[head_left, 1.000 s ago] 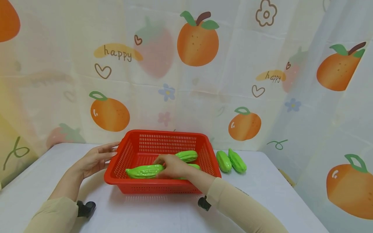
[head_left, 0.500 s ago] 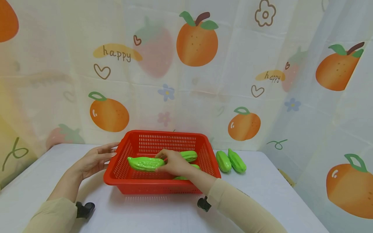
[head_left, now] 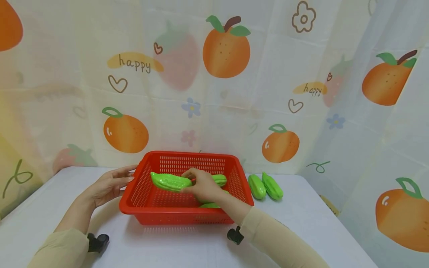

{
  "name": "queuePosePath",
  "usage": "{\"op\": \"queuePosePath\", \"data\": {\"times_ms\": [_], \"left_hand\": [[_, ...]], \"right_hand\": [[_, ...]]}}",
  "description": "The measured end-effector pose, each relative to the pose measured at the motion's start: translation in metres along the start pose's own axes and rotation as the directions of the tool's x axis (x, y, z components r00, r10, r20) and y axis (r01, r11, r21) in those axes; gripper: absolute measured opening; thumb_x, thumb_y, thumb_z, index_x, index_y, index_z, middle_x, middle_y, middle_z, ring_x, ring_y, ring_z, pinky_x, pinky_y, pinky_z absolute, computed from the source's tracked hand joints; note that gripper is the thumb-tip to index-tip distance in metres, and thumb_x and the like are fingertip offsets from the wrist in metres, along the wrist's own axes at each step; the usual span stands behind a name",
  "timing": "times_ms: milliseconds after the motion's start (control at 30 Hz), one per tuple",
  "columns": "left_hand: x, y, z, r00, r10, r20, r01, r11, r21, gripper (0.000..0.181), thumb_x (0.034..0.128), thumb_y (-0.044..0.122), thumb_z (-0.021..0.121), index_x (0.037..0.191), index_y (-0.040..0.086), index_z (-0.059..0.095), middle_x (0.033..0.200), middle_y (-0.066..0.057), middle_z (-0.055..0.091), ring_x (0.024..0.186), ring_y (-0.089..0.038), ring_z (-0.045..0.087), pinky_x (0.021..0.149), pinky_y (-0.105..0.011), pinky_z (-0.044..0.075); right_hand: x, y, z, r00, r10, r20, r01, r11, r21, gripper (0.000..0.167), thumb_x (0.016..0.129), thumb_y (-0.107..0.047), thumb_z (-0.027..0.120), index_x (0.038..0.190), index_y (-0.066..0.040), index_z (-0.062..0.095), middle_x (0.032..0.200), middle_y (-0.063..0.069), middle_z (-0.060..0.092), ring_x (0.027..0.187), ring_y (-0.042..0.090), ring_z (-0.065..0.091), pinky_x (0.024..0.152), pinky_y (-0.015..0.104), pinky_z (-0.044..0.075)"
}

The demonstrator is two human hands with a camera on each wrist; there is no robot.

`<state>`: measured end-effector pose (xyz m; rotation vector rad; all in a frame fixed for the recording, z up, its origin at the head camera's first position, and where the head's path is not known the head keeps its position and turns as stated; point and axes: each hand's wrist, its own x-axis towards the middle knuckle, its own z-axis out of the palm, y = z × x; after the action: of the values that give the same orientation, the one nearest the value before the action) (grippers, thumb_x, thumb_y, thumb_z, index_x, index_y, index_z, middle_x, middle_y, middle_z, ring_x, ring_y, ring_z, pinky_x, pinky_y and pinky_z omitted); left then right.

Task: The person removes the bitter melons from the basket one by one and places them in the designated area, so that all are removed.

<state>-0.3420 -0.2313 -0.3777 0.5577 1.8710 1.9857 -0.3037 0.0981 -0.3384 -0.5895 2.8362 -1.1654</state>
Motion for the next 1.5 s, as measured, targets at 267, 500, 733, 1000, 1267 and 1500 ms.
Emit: {"op": "queuePosePath", "data": {"times_ms": [267, 500, 733, 1000, 1267, 1500], "left_hand": [[0.0, 0.0, 0.001, 1.0, 0.0, -0.004, 0.0, 1.0, 0.02, 0.045, 0.1024, 0.012, 0.048, 0.147, 0.021, 0.044, 0.115, 0.011, 0.066, 0.101, -0.007, 0.07, 0.087, -0.03, 0.06], [0.0, 0.0, 0.001, 1.0, -0.011, -0.016, 0.011, 1.0, 0.012, 0.046, 0.1022, 0.012, 0.049, 0.148, 0.02, 0.043, 0.116, 0.012, 0.067, 0.101, -0.007, 0.07, 0.087, -0.03, 0.06], [0.001, -0.001, -0.001, 1.0, -0.011, -0.015, 0.011, 1.0, 0.004, 0.043, 0.1025, 0.012, 0.049, 0.144, 0.024, 0.047, 0.116, 0.012, 0.067, 0.101, -0.008, 0.07, 0.087, -0.03, 0.06], [0.001, -0.001, 0.0, 1.0, -0.009, -0.01, 0.009, 1.0, 0.008, 0.044, 0.1025, 0.012, 0.049, 0.145, 0.023, 0.046, 0.116, 0.012, 0.067, 0.102, -0.008, 0.07, 0.087, -0.031, 0.06], [0.001, -0.002, -0.002, 1.0, -0.001, -0.002, 0.001, 1.0, 0.019, 0.044, 0.1028, 0.012, 0.048, 0.146, 0.023, 0.045, 0.117, 0.011, 0.067, 0.102, -0.008, 0.069, 0.087, -0.03, 0.06], [0.001, -0.001, 0.0, 1.0, -0.002, -0.004, 0.002, 1.0, 0.014, 0.045, 0.1028, 0.012, 0.048, 0.146, 0.022, 0.044, 0.117, 0.011, 0.067, 0.102, -0.008, 0.069, 0.087, -0.03, 0.06]], "right_hand": [[0.0, 0.003, -0.008, 0.998, 0.018, -0.052, -0.016, 0.999, 0.043, 0.043, 0.082, -0.024, 0.08, 0.121, -0.017, 0.063, 0.121, 0.006, 0.067, 0.102, 0.02, 0.066, 0.078, 0.028, 0.056], [0.0, 0.005, -0.019, 0.996, 0.053, -0.067, -0.045, 0.993, 0.109, 0.043, 0.084, -0.024, 0.079, 0.123, -0.017, 0.062, 0.126, 0.008, 0.064, 0.108, 0.024, 0.066, 0.077, 0.035, 0.06], [-0.002, 0.01, -0.033, 0.99, 0.077, -0.115, -0.067, 0.994, 0.09, 0.046, 0.082, -0.028, 0.08, 0.123, -0.018, 0.062, 0.124, 0.005, 0.066, 0.111, 0.022, 0.064, 0.084, 0.032, 0.056], [-0.006, 0.021, -0.046, 0.981, 0.099, -0.166, -0.084, 0.992, 0.097, 0.046, 0.082, -0.03, 0.08, 0.123, -0.019, 0.062, 0.125, 0.005, 0.066, 0.112, 0.024, 0.064, 0.085, 0.034, 0.057], [-0.013, 0.031, -0.063, 0.967, 0.119, -0.226, -0.093, 0.988, 0.124, 0.046, 0.081, -0.029, 0.081, 0.123, -0.018, 0.063, 0.123, 0.006, 0.067, 0.112, 0.025, 0.064, 0.084, 0.035, 0.057], [-0.015, 0.046, -0.078, 0.943, 0.164, -0.288, -0.128, 0.982, 0.141, 0.049, 0.081, -0.029, 0.081, 0.125, -0.018, 0.062, 0.127, 0.009, 0.066, 0.116, 0.028, 0.064, 0.091, 0.041, 0.056]]}}
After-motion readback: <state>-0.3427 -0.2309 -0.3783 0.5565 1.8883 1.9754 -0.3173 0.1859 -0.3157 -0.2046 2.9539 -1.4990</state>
